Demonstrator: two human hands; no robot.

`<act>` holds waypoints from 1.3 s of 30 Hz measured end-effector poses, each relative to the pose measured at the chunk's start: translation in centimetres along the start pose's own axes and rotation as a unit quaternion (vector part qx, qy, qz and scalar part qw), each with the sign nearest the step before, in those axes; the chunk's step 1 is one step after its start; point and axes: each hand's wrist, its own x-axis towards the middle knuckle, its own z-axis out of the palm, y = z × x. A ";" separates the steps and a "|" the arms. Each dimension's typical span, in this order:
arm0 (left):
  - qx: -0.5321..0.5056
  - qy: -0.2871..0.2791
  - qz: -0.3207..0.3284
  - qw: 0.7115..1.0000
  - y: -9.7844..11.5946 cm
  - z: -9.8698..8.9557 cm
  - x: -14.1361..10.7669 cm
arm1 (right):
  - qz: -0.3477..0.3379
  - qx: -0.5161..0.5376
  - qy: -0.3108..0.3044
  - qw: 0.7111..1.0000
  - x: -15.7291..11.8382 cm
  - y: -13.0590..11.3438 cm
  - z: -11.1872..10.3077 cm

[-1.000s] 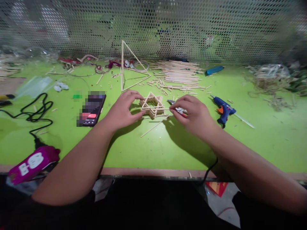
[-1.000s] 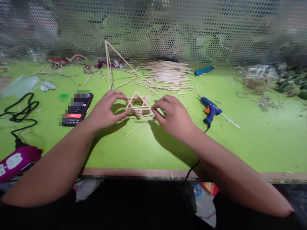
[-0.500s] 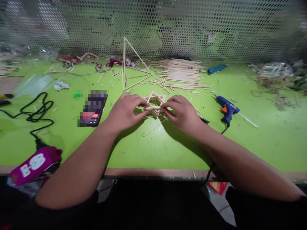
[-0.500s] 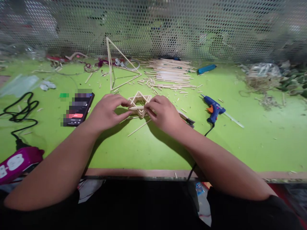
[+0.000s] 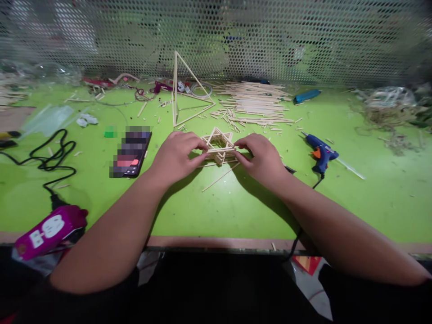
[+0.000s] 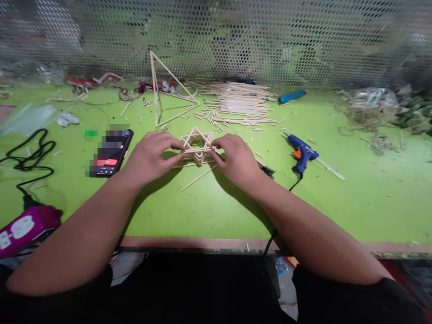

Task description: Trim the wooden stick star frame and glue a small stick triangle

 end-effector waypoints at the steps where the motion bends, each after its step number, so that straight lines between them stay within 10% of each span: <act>1: 0.000 0.001 0.000 1.000 0.0 0.0 0.0 | -0.002 0.003 0.002 1.000 0.0 0.1 0.0; 19: -0.066 0.079 0.059 0.993 2.6 0.4 -0.5 | -0.173 -0.090 0.017 0.981 -0.6 -0.2 -2.1; 25: -0.217 0.026 -0.033 0.975 4.5 1.3 -0.7 | -0.273 -0.111 -0.027 0.955 -0.5 -1.5 -4.4; 30: -0.416 -0.019 -0.241 0.877 5.2 1.4 -0.8 | -0.064 -0.134 -0.040 0.988 -1.1 -1.3 -8.2; 33: -0.503 -0.012 -0.301 0.810 5.1 1.8 -0.6 | 0.067 -0.177 -0.157 0.969 -2.6 0.6 -10.2; 39: -0.571 -0.011 -0.342 0.747 4.6 2.5 -0.2 | 0.098 -0.240 -0.195 0.946 -5.6 3.3 -7.5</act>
